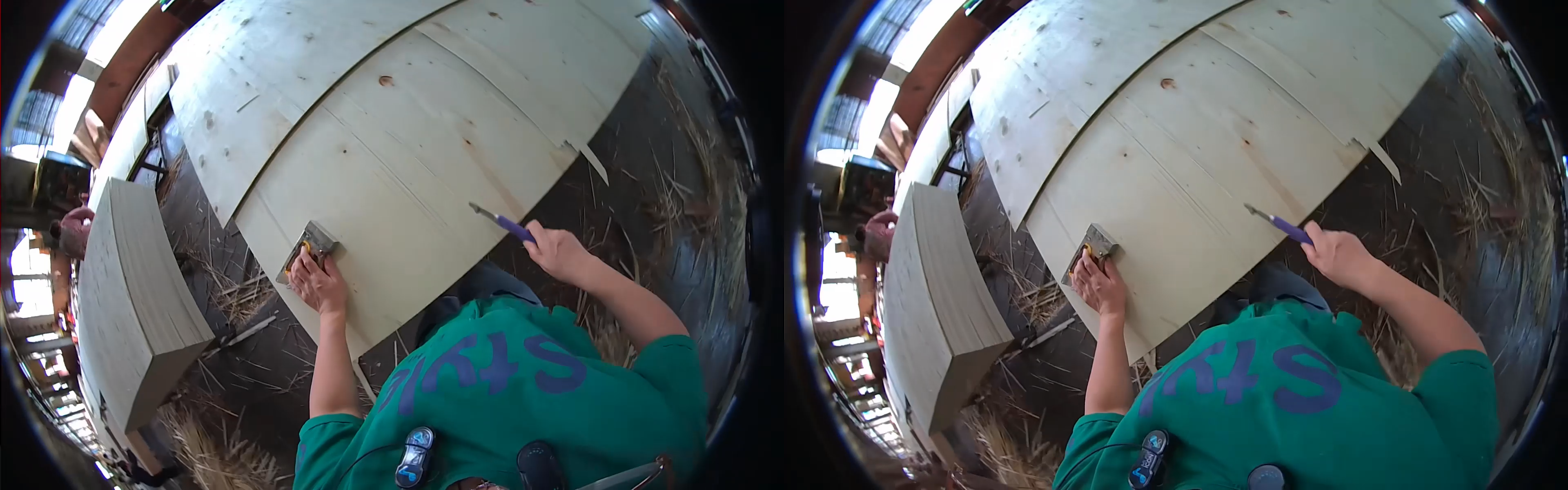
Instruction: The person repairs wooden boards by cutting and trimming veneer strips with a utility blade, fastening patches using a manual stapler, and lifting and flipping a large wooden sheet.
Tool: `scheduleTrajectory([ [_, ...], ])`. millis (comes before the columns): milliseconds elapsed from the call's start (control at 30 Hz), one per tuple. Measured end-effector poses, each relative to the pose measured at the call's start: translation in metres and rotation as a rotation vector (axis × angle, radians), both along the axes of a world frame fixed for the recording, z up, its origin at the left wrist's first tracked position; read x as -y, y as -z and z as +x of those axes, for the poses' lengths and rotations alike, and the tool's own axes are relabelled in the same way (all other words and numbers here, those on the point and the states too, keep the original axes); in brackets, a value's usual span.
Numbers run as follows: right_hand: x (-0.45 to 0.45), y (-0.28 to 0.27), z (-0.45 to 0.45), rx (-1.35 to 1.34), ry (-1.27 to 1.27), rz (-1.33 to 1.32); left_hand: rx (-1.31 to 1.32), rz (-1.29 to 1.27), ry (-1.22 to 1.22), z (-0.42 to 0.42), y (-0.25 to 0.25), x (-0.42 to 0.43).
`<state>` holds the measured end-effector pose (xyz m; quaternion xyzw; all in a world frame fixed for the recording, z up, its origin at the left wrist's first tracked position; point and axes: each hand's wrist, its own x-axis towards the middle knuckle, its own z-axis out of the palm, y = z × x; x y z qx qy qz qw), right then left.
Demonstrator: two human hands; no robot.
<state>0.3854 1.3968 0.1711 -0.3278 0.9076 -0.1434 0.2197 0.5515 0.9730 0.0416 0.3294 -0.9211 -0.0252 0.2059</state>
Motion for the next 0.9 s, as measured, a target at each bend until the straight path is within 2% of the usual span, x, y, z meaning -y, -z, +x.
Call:
scheduleTrajectory([
  [33,0.018,0.005,-0.015,-0.193,-0.041,-0.180,-0.002,0.005,-0.001,-0.001,-0.004,-0.002],
  [100,0.086,0.023,-0.053,-0.380,-0.110,-0.350,-0.006,0.027,0.004,-0.006,-0.008,-0.002],
  [133,0.132,0.033,-0.072,-0.330,-0.169,-0.457,-0.002,0.045,0.004,-0.006,-0.010,0.000],
  [167,0.186,0.054,-0.089,-0.374,-0.282,-0.772,0.000,0.064,-0.001,-0.006,-0.010,-0.001],
  [200,0.235,0.070,-0.103,-0.385,-0.438,-0.819,0.000,0.055,-0.009,-0.007,-0.008,0.000],
  [267,0.316,0.097,-0.111,-0.446,-0.656,-0.776,0.009,0.026,-0.010,-0.006,-0.005,0.002],
  [300,0.344,0.113,-0.118,-0.375,-0.719,-0.756,0.051,-0.022,-0.034,-0.002,0.002,0.004],
  [400,0.362,0.123,-0.142,-0.346,-0.650,-0.616,0.041,0.078,-0.015,-0.013,-0.015,0.002],
  [433,0.363,0.121,-0.155,-0.389,-0.622,-0.661,0.037,0.075,-0.014,-0.014,-0.014,0.003],
  [533,0.366,0.106,-0.174,-0.261,-0.605,-0.648,0.062,0.064,-0.024,-0.012,-0.009,0.005],
  [633,0.369,0.075,-0.208,0.167,-0.676,-0.632,0.043,0.194,-0.012,-0.020,-0.020,-0.003],
  [667,0.374,0.084,-0.226,0.527,-0.474,-0.830,0.029,0.234,-0.013,-0.030,-0.027,-0.005],
  [733,0.382,0.062,-0.278,0.893,0.090,-0.810,0.026,0.183,0.084,-0.073,-0.061,-0.031],
  [767,0.377,0.065,-0.305,1.092,0.109,-0.798,0.043,0.147,0.133,-0.101,-0.075,-0.049],
  [833,0.374,0.061,-0.313,1.064,0.145,-0.815,-0.141,0.746,0.169,-0.163,-0.069,-0.072],
  [867,0.374,0.061,-0.310,1.074,0.146,-0.812,-0.239,1.163,0.158,-0.195,-0.064,-0.078],
  [900,0.375,0.062,-0.306,1.060,0.102,-0.800,-0.177,1.621,0.026,-0.225,-0.062,-0.078],
])
